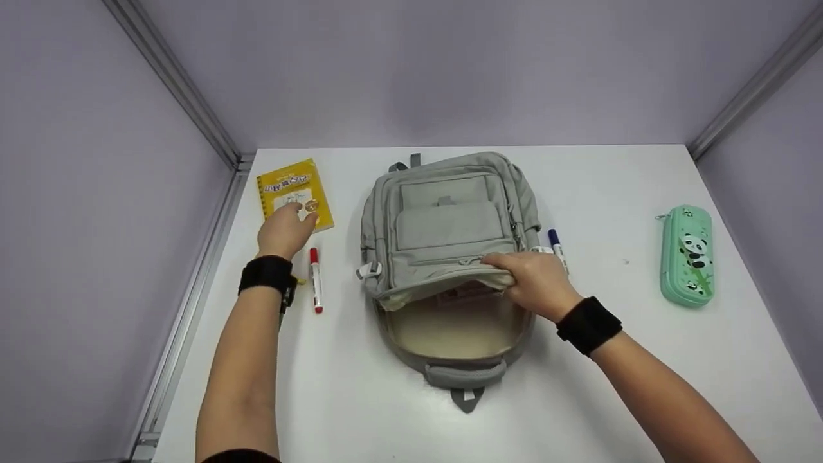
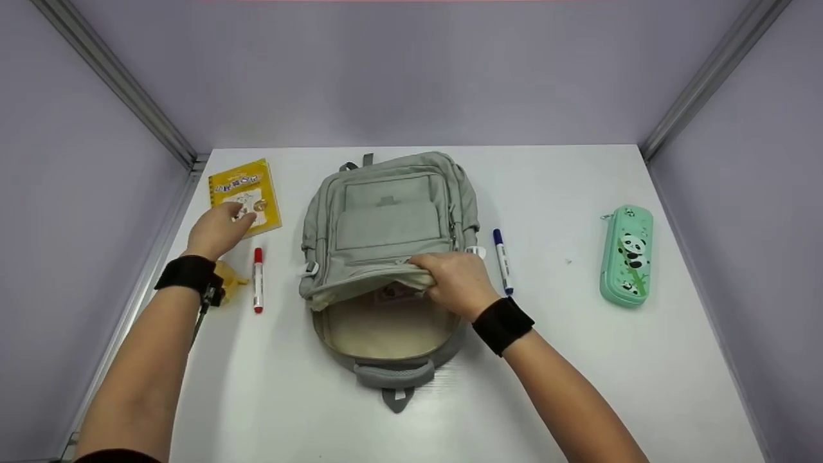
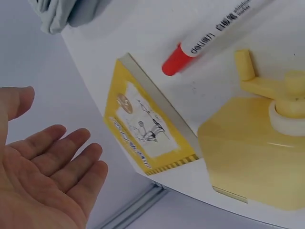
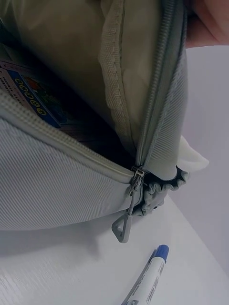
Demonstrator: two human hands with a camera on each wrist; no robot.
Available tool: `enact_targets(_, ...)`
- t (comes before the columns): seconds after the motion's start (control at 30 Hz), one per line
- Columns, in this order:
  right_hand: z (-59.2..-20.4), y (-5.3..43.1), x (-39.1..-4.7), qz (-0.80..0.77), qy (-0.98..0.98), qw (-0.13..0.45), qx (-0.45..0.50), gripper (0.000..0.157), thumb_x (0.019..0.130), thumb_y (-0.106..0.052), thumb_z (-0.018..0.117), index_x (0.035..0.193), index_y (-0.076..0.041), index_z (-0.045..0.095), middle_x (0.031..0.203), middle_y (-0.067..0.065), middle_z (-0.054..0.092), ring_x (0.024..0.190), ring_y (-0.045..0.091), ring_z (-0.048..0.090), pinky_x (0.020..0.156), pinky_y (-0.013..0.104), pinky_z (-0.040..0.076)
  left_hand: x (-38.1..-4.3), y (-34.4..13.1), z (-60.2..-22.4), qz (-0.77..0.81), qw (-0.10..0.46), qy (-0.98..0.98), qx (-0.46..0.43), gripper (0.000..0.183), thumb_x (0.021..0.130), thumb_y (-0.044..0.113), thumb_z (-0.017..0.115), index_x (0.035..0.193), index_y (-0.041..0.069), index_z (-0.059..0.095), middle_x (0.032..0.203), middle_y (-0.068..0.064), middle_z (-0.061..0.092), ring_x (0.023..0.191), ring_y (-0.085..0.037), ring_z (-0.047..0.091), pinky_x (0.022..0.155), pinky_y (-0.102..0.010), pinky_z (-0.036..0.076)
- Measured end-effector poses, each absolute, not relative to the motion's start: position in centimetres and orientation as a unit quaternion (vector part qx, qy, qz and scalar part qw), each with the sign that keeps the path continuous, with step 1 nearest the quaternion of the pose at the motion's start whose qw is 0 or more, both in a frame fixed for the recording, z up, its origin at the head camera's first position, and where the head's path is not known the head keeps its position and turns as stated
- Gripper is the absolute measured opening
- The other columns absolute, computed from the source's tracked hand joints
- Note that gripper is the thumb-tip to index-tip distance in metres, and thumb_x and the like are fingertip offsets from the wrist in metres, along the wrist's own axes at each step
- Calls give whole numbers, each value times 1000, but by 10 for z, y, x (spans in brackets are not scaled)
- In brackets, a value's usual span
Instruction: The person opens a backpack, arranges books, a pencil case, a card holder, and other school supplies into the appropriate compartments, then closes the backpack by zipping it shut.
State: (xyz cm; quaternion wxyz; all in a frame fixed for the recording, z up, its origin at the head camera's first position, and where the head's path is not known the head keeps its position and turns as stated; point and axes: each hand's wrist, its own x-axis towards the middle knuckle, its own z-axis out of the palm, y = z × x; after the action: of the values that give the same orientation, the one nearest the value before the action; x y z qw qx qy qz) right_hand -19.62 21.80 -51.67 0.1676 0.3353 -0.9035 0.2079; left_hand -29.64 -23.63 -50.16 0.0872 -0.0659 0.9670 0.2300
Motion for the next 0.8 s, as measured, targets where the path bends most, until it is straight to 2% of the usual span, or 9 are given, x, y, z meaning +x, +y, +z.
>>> enact_targets(0.17, -517, 216, -197, 207, -903, 167, 337, 46, 73, 1, 79, 114, -19, 76, 99, 1, 78, 78, 25, 75, 58, 44, 56, -305, -250, -511, 200, 113, 967, -107, 56, 106, 37, 47, 142, -7, 51, 134, -27, 60, 115, -41, 61, 96, -54, 49)
enact_targets(0.3, -519, 216, -196, 207, -901, 177, 338, 43, 74, -2, 81, 113, -18, 76, 100, 2, 78, 79, 25, 76, 58, 43, 57, -309, -253, -517, 194, 138, 960, -146, 50, 105, 39, 48, 120, -6, 61, 105, -22, 66, 90, -34, 61, 78, -46, 51)
enact_targets(0.4, -519, 215, -195, 206, -897, 182, 345, 41, 74, -4, 82, 113, -17, 77, 99, 3, 78, 80, 24, 76, 58, 43, 57, -309, -256, -520, 183, 159, 955, -169, 50, 104, 42, 48, 109, -5, 64, 95, -19, 64, 84, -32, 60, 73, -43, 50)
enact_targets(0.43, -520, 214, -195, 206, -896, 182, 348, 42, 74, -4, 82, 113, -17, 77, 100, 3, 78, 80, 24, 76, 59, 42, 57, -309, -257, -522, 180, 164, 954, -173, 50, 104, 42, 48, 109, -6, 64, 96, -20, 65, 86, -32, 61, 73, -44, 50)
enact_targets(0.53, -520, 214, -194, 205, -895, 181, 352, 43, 72, -2, 82, 113, -17, 77, 100, 3, 78, 80, 24, 75, 60, 43, 57, -309, -258, -529, 164, 172, 958, -157, 59, 105, 41, 46, 136, -9, 54, 122, -30, 60, 107, -43, 59, 90, -55, 49)
enact_targets(0.6, -520, 214, -194, 206, -896, 180, 351, 43, 73, -2, 82, 113, -18, 77, 100, 3, 78, 80, 23, 75, 60, 43, 57, -310, -256, -534, 154, 180, 963, -126, 68, 106, 41, 45, 152, -7, 36, 144, -36, 44, 127, -52, 47, 106, -63, 38)
enact_targets(0.67, -520, 215, -194, 206, -896, 181, 349, 43, 73, -2, 82, 113, -18, 77, 100, 3, 78, 80, 23, 75, 60, 43, 57, -312, -252, -539, 142, 190, 967, -88, 73, 107, 41, 41, 160, -3, 17, 158, -37, 22, 141, -57, 27, 113, -68, 22)
enact_targets(0.73, -519, 216, -195, 205, -898, 180, 346, 42, 74, -3, 82, 112, -18, 77, 99, 2, 78, 81, 23, 75, 60, 44, 57, -315, -245, -544, 137, 205, 967, -57, 73, 108, 44, 38, 162, 2, 13, 163, -35, 9, 147, -57, 12, 116, -69, 12)
enact_targets(0.8, -519, 217, -196, 202, -899, 179, 343, 41, 74, -3, 82, 112, -18, 77, 98, 2, 78, 80, 22, 75, 60, 43, 57, -318, -238, -547, 131, 224, 965, -38, 72, 109, 46, 33, 163, 4, 12, 165, -33, 4, 150, -54, 6, 117, -68, 9)
